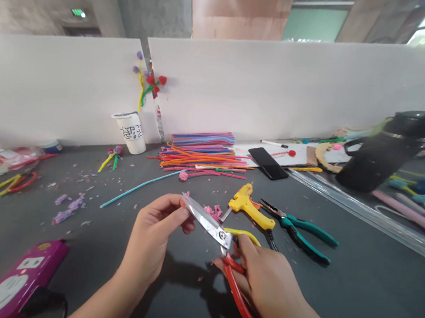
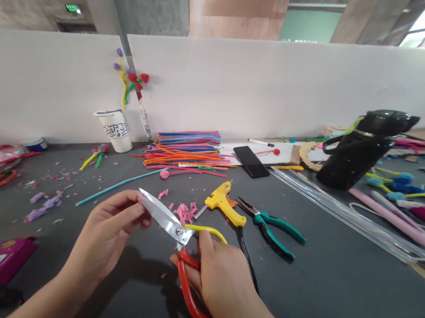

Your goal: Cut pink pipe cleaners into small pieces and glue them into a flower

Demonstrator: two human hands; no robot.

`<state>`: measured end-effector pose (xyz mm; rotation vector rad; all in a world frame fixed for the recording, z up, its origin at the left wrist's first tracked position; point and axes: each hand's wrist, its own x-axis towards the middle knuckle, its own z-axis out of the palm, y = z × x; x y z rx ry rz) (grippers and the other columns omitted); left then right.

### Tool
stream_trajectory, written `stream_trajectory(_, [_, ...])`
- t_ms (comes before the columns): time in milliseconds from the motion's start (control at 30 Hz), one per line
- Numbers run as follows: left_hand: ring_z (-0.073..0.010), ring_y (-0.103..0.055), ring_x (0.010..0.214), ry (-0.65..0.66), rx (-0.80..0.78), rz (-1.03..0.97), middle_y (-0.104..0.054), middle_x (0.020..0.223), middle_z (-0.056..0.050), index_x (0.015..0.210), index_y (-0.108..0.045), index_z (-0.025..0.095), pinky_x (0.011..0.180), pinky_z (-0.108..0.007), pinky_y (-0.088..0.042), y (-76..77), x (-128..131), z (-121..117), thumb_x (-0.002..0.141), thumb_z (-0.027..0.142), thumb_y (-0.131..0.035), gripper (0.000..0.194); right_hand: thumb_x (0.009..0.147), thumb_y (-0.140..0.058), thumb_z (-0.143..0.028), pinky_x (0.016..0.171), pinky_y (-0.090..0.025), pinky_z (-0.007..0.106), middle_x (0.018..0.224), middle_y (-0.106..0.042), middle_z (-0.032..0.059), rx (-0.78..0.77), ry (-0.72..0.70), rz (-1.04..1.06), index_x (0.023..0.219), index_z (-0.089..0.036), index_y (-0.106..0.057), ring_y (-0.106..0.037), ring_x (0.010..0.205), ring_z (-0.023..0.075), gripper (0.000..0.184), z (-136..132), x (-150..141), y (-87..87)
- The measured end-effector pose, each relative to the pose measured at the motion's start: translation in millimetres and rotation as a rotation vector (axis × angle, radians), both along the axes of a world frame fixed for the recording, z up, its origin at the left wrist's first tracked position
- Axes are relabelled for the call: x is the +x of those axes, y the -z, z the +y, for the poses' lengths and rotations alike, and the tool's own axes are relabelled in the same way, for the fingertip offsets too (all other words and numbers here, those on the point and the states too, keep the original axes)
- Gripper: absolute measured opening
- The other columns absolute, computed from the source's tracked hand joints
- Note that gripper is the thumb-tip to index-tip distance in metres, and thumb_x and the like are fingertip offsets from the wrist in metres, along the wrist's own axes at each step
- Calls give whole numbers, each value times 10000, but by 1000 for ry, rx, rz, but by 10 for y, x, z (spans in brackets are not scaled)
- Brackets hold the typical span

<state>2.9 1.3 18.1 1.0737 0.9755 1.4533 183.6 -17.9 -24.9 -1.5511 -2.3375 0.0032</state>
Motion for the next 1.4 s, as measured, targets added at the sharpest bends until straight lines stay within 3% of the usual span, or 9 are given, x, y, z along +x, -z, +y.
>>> stream_trajectory(200, [-81,-523,553,10,1,36,-586,615,30,696,-632,167,546,-185,-424,-4,-18,15,730,168,-614,38,821,-411,-528,426,-282,254,498,-570,10,7,13,-6,679,-210,-444,-585,448,202,350,-1,-3,-36])
stream_trajectory(333, [-74,-524,553,22,-13,65,-590,624,32,700,-615,169,542,-174,-420,-11,-13,18,742,184,-610,45,793,-451,-511,423,-258,251,466,-521,-10,-79,49,79,646,-221,-406,-540,426,186,328,10,-4,-62])
stream_trajectory(433, [-70,-525,535,105,-76,89,-592,613,29,694,-595,162,531,-170,-416,-14,13,9,749,210,-607,74,767,-475,-485,418,-276,234,473,-477,-32,-261,46,359,619,-227,-356,-486,423,144,320,28,-6,-73])
stream_trajectory(567, [-73,-532,526,344,-194,103,-603,625,4,685,-586,141,525,-179,-416,25,78,-18,760,227,-595,114,761,-450,-454,389,-315,209,537,-470,-33,-468,8,803,641,-213,-409,-449,429,104,272,47,-15,-128])
stream_trajectory(733, [-72,-526,482,568,-328,104,-601,617,-10,696,-588,128,487,-190,-402,114,153,-60,755,235,-598,122,750,-464,-403,372,-352,191,409,-420,-94,-629,15,1069,767,-193,-489,-414,336,78,213,57,-28,-236])
stream_trajectory(833, [-64,-524,470,636,-355,139,-612,619,-18,689,-599,119,478,-183,-393,143,168,-68,749,223,-602,120,748,-481,-370,359,-352,176,364,-402,-114,-707,-34,1085,756,-188,-494,-382,294,59,183,71,-39,-242])
stream_trajectory(967, [-74,-530,477,628,-371,204,-621,622,-26,691,-622,114,488,-199,-410,145,170,-59,723,243,-621,133,739,-489,-287,284,-248,136,423,-462,-100,-777,-36,1053,700,-190,-472,-342,272,32,106,84,-41,-222])
stream_trajectory(1233, [-107,-537,499,527,-309,372,-617,587,-14,726,-643,124,506,-228,-413,190,192,-69,672,183,-600,91,685,-473,-132,325,-253,141,473,-412,-99,-693,-4,946,618,-190,-407,-360,322,26,111,60,-64,-283])
stream_trajectory(1400, [-103,-513,474,461,-306,411,-554,546,20,672,-607,137,483,-227,-402,172,199,-77,664,182,-590,49,691,-459,-147,350,-248,163,450,-371,-103,-584,5,894,647,-195,-417,-329,336,42,77,59,-51,-255])
